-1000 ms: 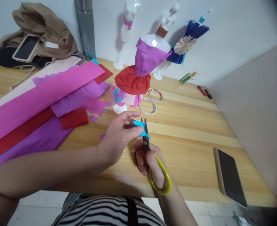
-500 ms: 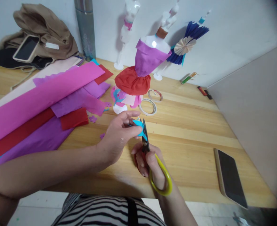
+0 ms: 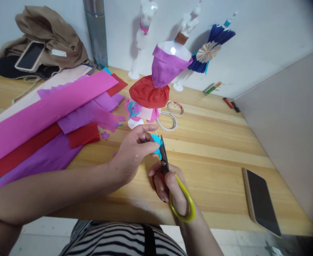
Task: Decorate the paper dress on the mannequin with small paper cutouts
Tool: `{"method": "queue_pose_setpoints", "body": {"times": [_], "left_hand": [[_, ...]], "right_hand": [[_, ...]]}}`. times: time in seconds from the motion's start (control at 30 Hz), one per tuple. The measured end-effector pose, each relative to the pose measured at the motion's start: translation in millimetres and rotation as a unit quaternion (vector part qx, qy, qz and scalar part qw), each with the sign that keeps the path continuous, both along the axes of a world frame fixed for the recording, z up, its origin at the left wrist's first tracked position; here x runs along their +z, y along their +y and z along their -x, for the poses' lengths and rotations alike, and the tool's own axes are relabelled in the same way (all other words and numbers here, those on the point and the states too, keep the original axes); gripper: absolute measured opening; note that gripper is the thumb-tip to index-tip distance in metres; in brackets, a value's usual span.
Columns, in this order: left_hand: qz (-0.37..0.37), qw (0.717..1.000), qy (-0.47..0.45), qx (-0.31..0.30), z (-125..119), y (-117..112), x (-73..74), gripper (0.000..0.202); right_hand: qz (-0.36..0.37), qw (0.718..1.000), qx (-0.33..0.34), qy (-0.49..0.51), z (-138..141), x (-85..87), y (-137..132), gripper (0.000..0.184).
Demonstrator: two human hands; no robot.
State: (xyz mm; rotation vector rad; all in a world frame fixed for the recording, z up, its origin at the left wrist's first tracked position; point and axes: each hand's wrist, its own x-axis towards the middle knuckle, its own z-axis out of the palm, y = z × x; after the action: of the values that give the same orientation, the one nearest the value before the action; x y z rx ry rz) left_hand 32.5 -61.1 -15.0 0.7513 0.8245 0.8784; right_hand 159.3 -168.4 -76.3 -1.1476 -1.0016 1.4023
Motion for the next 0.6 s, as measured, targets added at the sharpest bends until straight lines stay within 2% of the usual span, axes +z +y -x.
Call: {"method": "queue_pose_setpoints", "body": {"times": [0.27,0.6], "left_hand": [[-0.014,1.0,0.005,-0.018,1.1,2.4,-0.3,0.039],[-0.031,0.995,0.04,-0.086,2.6,2.7,-0.7,0.043]], "right_hand": [[-0.038,0.998,0.029,0.027,0.9,2.2,6.7,0.052],[-0.034,0.998,0.05,0.019,-2.9,2.9,5.9,0.059]]}}
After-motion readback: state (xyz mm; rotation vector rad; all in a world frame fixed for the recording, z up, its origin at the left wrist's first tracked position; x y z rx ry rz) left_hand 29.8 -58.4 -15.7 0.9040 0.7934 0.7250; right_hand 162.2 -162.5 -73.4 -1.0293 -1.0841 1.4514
